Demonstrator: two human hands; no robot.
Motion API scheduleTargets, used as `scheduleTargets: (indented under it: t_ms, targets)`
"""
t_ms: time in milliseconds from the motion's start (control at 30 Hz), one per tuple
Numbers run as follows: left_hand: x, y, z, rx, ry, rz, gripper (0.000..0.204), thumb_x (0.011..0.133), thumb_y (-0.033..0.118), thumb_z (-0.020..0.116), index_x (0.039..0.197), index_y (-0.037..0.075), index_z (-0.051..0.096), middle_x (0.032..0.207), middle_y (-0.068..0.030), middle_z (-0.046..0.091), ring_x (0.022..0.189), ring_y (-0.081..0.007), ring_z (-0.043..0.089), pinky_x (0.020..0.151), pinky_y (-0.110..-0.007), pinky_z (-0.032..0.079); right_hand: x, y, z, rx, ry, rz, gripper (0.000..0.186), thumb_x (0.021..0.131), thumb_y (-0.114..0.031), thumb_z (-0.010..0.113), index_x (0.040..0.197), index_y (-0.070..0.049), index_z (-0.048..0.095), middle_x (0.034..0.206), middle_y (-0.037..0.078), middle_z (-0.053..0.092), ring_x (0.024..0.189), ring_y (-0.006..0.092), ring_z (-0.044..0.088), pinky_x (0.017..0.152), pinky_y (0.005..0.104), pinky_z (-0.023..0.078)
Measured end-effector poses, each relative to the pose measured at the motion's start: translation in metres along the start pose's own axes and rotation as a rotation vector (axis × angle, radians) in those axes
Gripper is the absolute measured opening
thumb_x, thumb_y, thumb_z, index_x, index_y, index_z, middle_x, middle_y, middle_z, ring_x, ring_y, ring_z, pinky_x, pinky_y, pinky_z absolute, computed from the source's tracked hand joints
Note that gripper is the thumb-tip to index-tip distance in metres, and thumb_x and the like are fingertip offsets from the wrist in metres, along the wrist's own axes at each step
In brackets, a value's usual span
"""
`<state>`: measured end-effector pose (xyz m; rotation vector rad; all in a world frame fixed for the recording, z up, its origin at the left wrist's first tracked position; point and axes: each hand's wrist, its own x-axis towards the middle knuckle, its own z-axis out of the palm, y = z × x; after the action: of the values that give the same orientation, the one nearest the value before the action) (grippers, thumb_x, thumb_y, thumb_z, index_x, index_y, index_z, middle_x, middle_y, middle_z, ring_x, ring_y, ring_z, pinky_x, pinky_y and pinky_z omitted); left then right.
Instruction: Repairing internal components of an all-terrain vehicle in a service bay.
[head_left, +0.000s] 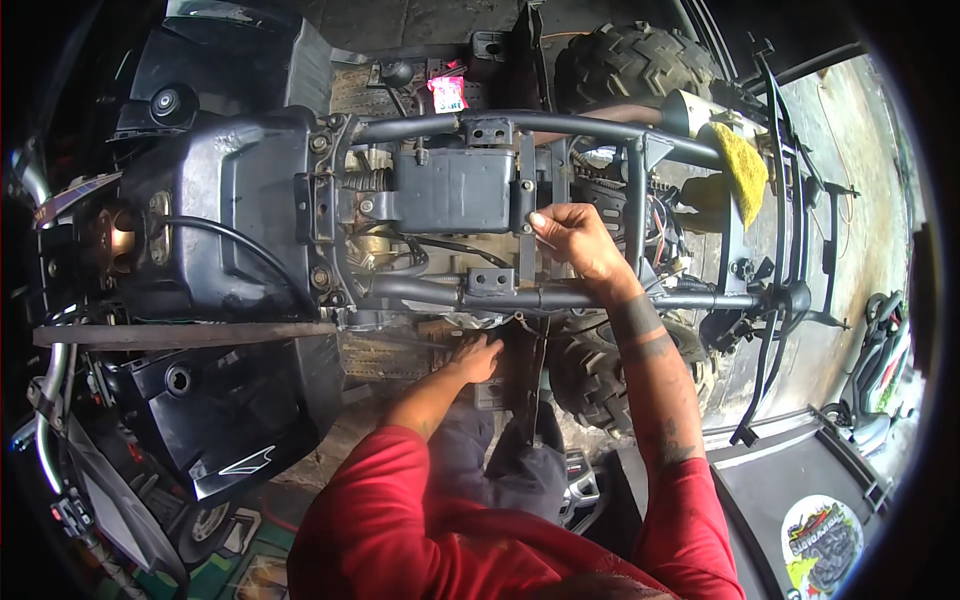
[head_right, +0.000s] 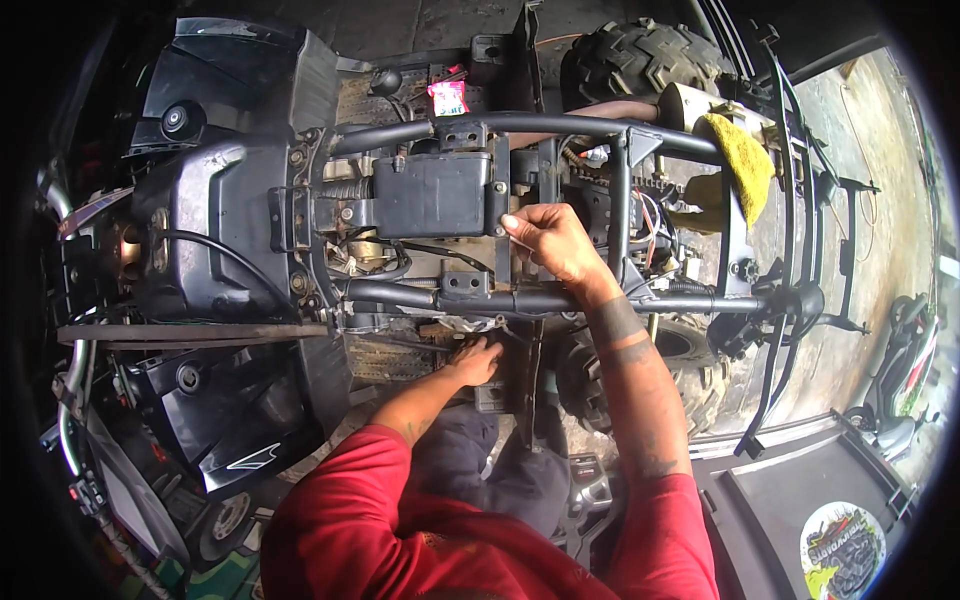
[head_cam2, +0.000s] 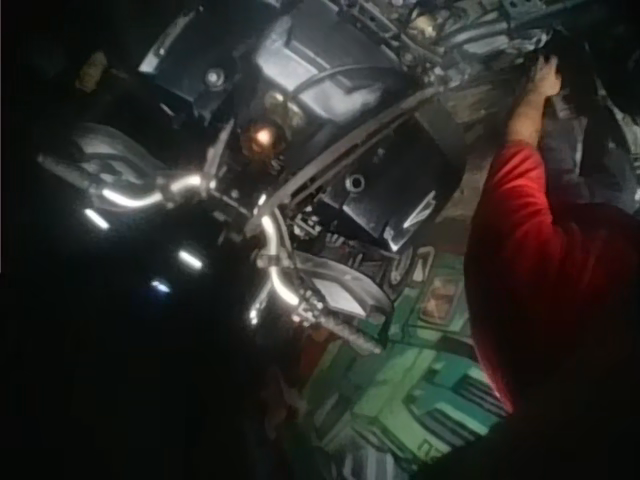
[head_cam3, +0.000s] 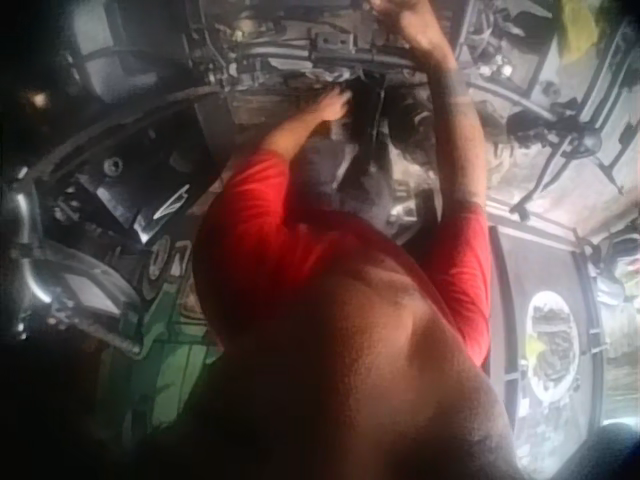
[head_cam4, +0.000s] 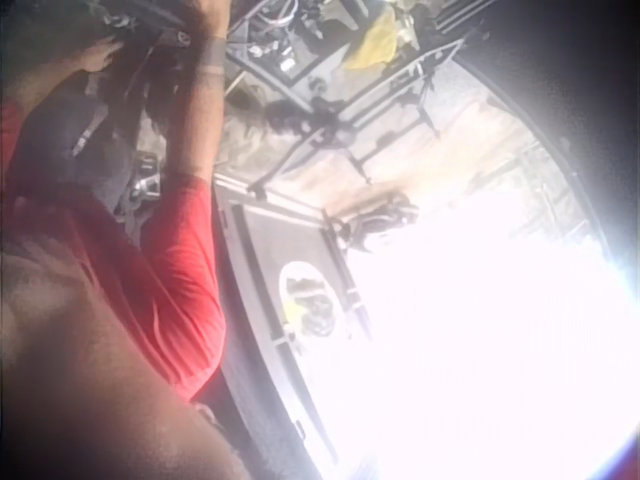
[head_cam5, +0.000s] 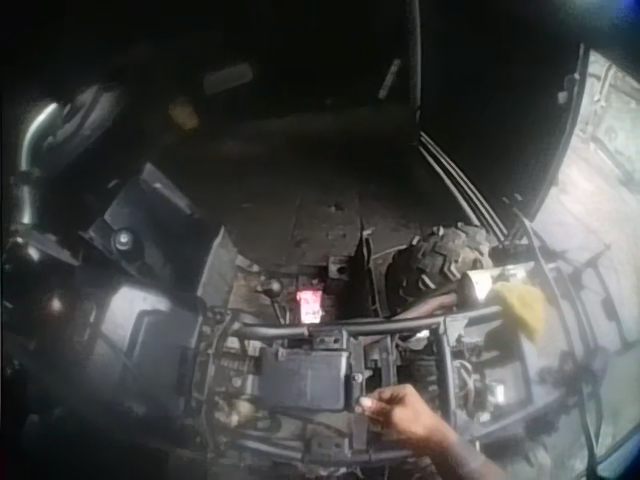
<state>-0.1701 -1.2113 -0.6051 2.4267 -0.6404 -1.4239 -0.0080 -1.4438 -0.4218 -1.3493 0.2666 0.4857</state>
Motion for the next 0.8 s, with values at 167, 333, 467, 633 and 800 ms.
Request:
scheduleTargets:
  t_ms: [167,333,467,633,800]
  targets:
    - [-0.067,0.02,-0.039,-0.149,0.264,0.194,0.02,0.074,0.025,0.061,0.089,0.015,0.053,0.083,-0.0116,0.055,0.073,-0.0333,0.058,0.064,-0.043,0.047,0.0,0.001,-0.002,-0.035,-0.001,0.02,0.027,0.083,-0.025,0.061,0.071,-0.001,0.061,0.057,-0.002,0.052,0.051,0.0054,0.043,0.048,0.0219,0.035]
    - [-0.153,0.073,-0.114,-0.444,0.419,0.338,0.014,0.072,0.013,0.061,0.082,0.005,0.058,0.078,-0.0108,0.061,0.071,-0.0255,0.061,0.063,-0.034,0.048,0.003,-0.001,0.001,-0.093,-0.011,-0.063,0.027,0.082,-0.025,0.061,0.072,0.0,0.062,0.056,-0.002,0.051,0.051,0.0053,0.044,0.048,0.0219,0.036]
    - [-0.194,0.122,-0.192,-0.608,0.47,0.301,0.007,0.074,0.007,0.06,0.077,0.001,0.058,0.073,-0.0034,0.06,0.067,-0.009,0.055,0.061,-0.023,0.043,0.003,0.0,0.001,-0.022,0.013,-0.03,0.029,0.082,-0.025,0.061,0.071,0.001,0.062,0.056,-0.001,0.051,0.051,0.0054,0.043,0.047,0.0218,0.036]
    - [-0.211,0.161,-0.272,-0.599,0.591,0.268,0.003,0.074,0.003,0.056,0.073,0.002,0.053,0.071,-0.0007,0.055,0.065,-0.0046,0.048,0.057,-0.021,0.037,0.005,-0.001,-0.004,-0.062,-0.023,-0.028,0.03,0.082,-0.026,0.061,0.066,0.0,0.06,0.056,0.0,0.051,0.051,0.0071,0.045,0.047,0.0241,0.037]
    - [-0.176,0.182,-0.319,-0.511,0.648,0.256,0.007,0.074,0.005,0.05,0.076,-0.001,0.054,0.063,-0.0004,0.05,0.052,-0.0044,0.041,0.046,-0.02,0.032,0.007,0.001,0.0,-0.043,0.005,-0.105,0.03,0.082,-0.024,0.06,0.066,0.0,0.06,0.056,0.001,0.053,0.05,0.0085,0.047,0.049,0.0258,0.039]
